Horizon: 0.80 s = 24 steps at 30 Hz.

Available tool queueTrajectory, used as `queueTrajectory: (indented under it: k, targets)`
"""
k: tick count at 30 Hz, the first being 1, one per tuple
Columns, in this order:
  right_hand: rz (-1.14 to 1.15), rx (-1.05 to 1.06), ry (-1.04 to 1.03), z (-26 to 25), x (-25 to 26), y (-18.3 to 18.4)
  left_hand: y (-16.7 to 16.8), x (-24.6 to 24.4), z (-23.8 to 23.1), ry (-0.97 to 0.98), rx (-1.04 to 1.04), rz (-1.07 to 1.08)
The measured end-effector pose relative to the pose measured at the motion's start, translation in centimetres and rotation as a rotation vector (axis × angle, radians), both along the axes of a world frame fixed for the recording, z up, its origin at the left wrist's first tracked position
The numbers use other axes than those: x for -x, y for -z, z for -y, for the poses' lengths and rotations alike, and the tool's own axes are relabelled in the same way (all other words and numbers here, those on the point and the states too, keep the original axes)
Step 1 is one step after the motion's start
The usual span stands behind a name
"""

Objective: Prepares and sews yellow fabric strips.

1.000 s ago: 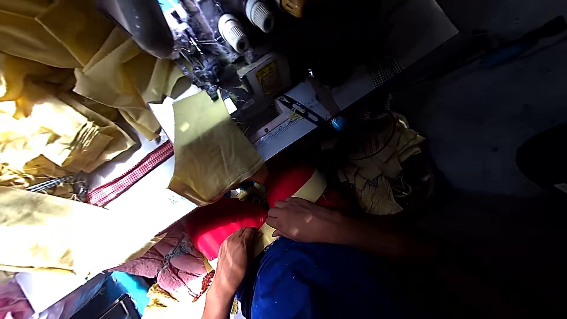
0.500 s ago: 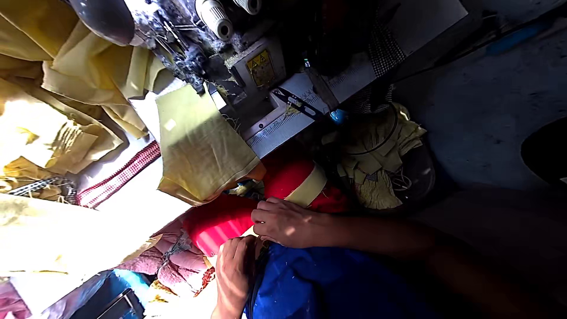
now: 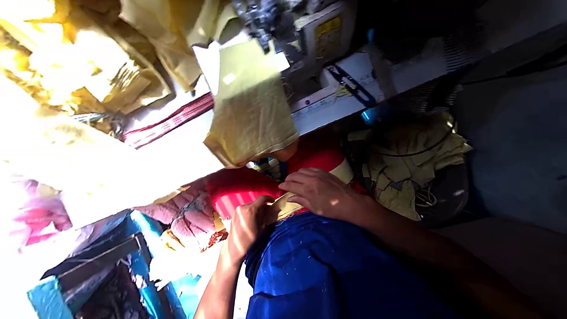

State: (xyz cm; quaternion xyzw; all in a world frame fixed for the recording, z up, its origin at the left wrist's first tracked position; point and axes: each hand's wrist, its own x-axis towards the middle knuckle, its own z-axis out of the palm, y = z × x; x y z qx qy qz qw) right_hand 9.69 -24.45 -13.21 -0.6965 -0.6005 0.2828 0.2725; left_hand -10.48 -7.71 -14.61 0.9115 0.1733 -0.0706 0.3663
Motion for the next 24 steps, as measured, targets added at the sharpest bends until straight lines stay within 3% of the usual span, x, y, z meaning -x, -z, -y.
queueTrajectory:
  k: [7, 11, 14, 16, 20, 24]
  targets:
    - [0.035, 0.041, 0.027, 0.9, -1.1, 0.6, -0.2, 0.1, 0.5, 0.088, -0.146, -0.029]
    - [0.059, 0.009, -0.059, -0.5, 0.7, 0.1, -0.4, 0.4, 1.1, 0.092, -0.27, 0.137]
    - [0.02, -0.024, -0.099, -1.4, 2.2, -0.4, -1.2, 0.6, 1.6, 0.017, -0.25, 0.278]
    - [-0.026, -0.035, -0.143, -1.1, 1.7, -0.5, -1.8, 1.5, 1.9, -0.066, -0.151, 0.306]
    - [-0.202, 0.178, -0.288, 2.7, -3.4, 0.2, -2.0, 3.4, 1.4, -0.063, 0.295, 0.167]
    - [-0.252, 0.507, -0.19, 9.5, -10.5, -1.9, -0.7, 7.0, -2.0, -0.03, 0.383, 0.081]
